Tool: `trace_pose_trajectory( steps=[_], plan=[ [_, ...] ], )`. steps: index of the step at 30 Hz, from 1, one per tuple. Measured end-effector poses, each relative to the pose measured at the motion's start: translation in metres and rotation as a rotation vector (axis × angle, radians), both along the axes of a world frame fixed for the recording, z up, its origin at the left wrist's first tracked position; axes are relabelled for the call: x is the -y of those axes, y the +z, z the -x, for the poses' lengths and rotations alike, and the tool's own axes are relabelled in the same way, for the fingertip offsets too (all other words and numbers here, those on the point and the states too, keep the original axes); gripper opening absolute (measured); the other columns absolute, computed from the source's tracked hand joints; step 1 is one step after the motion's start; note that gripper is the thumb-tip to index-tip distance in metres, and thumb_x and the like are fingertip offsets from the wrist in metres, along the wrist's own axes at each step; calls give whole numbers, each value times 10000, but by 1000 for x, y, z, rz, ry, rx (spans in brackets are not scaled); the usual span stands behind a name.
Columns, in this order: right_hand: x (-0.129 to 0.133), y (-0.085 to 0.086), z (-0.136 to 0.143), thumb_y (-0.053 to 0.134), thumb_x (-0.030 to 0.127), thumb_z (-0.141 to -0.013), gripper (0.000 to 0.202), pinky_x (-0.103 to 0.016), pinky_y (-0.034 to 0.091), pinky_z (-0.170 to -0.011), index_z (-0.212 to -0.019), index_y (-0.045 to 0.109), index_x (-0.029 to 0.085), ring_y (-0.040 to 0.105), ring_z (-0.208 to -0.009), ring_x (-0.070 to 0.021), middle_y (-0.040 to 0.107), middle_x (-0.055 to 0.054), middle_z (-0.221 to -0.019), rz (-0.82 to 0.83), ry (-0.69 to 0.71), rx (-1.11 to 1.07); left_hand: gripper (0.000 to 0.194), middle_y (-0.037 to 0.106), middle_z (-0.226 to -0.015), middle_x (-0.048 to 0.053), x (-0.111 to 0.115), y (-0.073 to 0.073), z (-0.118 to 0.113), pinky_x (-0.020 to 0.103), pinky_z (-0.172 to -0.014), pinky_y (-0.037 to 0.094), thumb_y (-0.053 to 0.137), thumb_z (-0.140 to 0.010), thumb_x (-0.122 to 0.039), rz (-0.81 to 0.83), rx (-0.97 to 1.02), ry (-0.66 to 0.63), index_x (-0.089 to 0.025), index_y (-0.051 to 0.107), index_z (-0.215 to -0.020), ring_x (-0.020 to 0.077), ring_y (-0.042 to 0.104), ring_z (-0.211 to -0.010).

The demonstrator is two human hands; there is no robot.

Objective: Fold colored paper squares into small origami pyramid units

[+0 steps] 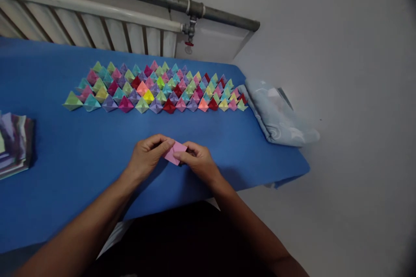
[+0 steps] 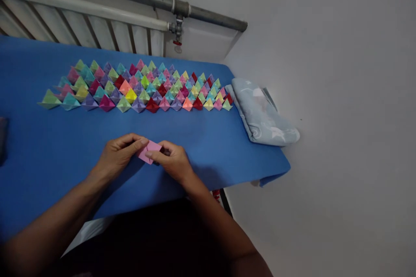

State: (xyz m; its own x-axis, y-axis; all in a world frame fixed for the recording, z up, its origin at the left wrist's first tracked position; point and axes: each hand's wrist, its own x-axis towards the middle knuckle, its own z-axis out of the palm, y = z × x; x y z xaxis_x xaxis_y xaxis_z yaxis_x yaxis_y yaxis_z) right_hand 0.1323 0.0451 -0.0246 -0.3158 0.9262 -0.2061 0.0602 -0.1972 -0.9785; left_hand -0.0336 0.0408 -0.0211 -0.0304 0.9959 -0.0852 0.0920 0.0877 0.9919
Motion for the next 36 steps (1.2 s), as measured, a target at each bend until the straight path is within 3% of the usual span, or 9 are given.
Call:
trace_pose_trajectory(
  steps=[5, 8, 16, 30, 34, 36],
  plan=[
    [1, 2, -2, 775, 454, -668, 302, -259, 386, -660, -698, 637, 186, 495, -671, -107, 588, 32, -718, -4, 63, 133, 226, 611, -623, -22, -1, 1, 1, 253, -602, 393, 722, -707, -425, -33, 35, 61, -204, 717, -662, 122, 494, -613],
    [2, 0, -3, 721, 442, -714, 284, -257, 334, -618, -654, 611, 186, 440, -630, -99, 520, 44, -654, -18, 87, 179, 222, 611, -622, -24, -1, 0, 1, 249, -598, 386, 736, -702, -420, -15, 63, 69, -202, 723, -664, 118, 493, -613],
    [5, -3, -4, 672, 438, -745, 272, -236, 295, -536, -650, 590, 197, 388, -531, -83, 483, 61, -569, 66, 99, 58, 275, 600, -607, -23, -5, -9, -1, 238, -591, 379, 814, -621, -424, 83, 315, 117, -175, 697, -625, 103, 485, -589],
    [7, -6, 0, 665, 471, -730, 312, -227, 274, -498, -618, 575, 195, 403, -545, -80, 514, 40, -597, 53, 74, 70, 343, 586, -580, -27, -7, -7, 1, 235, -559, 355, 846, -561, -470, 106, 265, 101, -173, 682, -614, 99, 464, -565],
    [5, -6, 1, 717, 393, -676, 243, -206, 264, -466, -763, 588, 207, 410, -522, -73, 516, 66, -606, 117, 23, 9, 337, 621, -610, -18, -7, -5, 2, 240, -592, 372, 829, -552, -475, 125, 200, 39, -173, 706, -636, 107, 490, -596],
    [6, -6, 1, 738, 332, -633, 305, -195, 258, -454, -865, 573, 224, 427, -512, -74, 521, 86, -599, 147, -21, -53, 332, 620, -608, -16, -7, -4, 2, 243, -593, 376, 822, -543, -471, 143, 177, 8, -173, 699, -624, 111, 493, -599]
  ],
)
